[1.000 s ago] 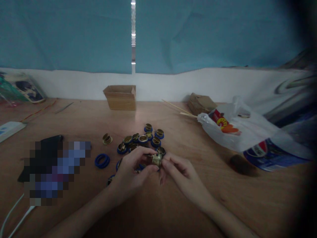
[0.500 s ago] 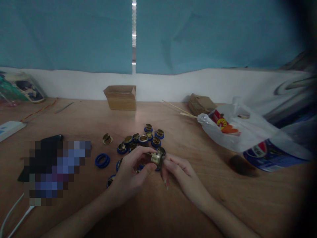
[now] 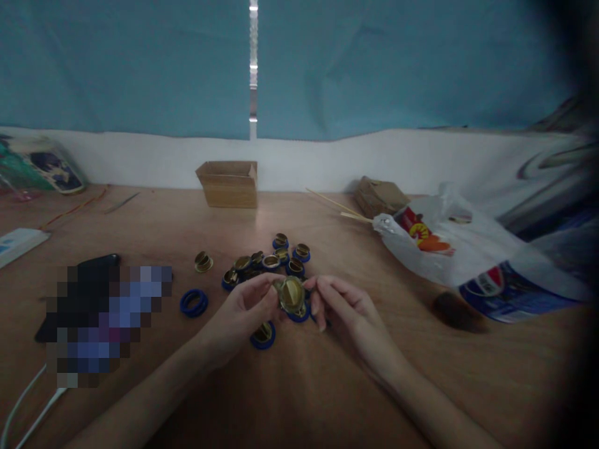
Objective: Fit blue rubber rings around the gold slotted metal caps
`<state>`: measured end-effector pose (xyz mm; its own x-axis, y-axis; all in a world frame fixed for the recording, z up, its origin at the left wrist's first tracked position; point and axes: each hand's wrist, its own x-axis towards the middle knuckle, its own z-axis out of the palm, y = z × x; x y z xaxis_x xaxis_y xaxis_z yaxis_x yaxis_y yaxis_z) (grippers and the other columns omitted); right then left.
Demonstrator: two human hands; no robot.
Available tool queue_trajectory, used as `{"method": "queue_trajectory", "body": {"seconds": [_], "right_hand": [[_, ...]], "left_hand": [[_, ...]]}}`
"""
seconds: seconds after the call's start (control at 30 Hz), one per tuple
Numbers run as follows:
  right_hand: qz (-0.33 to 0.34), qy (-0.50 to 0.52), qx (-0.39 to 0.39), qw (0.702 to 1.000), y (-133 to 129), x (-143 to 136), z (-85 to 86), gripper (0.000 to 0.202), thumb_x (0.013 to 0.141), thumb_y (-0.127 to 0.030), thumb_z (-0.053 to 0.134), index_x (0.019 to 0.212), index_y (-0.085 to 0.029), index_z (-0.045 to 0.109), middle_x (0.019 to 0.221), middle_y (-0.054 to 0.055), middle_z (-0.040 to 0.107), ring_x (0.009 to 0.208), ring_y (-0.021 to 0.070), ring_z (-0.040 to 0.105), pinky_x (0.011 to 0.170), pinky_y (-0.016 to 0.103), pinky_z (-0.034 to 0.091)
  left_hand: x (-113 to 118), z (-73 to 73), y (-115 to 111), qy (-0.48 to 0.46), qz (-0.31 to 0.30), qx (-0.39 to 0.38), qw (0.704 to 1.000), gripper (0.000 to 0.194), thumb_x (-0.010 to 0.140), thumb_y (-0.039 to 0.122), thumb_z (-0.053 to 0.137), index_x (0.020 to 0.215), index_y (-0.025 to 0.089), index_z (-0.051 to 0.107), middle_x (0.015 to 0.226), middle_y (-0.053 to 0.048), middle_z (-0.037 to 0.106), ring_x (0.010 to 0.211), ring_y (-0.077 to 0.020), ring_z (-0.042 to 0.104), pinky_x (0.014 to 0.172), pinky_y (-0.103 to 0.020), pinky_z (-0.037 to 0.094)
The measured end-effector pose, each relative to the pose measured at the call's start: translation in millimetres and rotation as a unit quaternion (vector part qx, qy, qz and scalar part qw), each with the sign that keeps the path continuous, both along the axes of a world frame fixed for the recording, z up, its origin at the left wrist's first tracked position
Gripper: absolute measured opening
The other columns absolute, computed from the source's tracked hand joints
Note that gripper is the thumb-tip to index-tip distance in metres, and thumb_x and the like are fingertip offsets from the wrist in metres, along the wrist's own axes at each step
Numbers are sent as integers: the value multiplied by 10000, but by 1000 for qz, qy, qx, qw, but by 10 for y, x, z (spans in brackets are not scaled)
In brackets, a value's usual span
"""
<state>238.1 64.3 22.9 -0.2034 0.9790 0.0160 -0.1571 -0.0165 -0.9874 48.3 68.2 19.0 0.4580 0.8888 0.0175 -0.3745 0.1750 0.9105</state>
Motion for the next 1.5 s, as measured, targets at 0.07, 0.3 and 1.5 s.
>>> {"method": "queue_trajectory", "body": {"seconds": [0.07, 0.3, 1.5], "right_hand": [[-8, 4, -4, 1000, -1, -13, -11, 227, 906, -395, 587, 931, -204, 707, 635, -34, 575, 504, 76, 485, 554, 233, 379], [-16, -10, -18, 1000, -5, -24, -95, 269, 915, -420, 570, 998, -216, 724, 538, -63, 478, 493, 79, 398, 602, 256, 348], [-21, -16, -11, 1000, -28, -65, -78, 258, 912, -404, 545, 1027, -223, 689, 718, -24, 554, 510, 85, 471, 550, 256, 372]], "left_hand": [[15, 8, 2, -31, -3, -17, 999, 290, 908, 378, 583, 1107, 188, 678, 1035, -75, 685, 828, -137, 614, 729, -241, 473], [58, 16, 38, -124, -11, -105, 987, 228, 877, 328, 642, 1024, 164, 703, 1039, -92, 702, 897, -169, 664, 762, -248, 498], [-619, 459, 86, 137, 186, 19, 973, 311, 815, 457, 667, 943, 176, 710, 938, -36, 733, 787, -166, 678, 737, -263, 538]]}}
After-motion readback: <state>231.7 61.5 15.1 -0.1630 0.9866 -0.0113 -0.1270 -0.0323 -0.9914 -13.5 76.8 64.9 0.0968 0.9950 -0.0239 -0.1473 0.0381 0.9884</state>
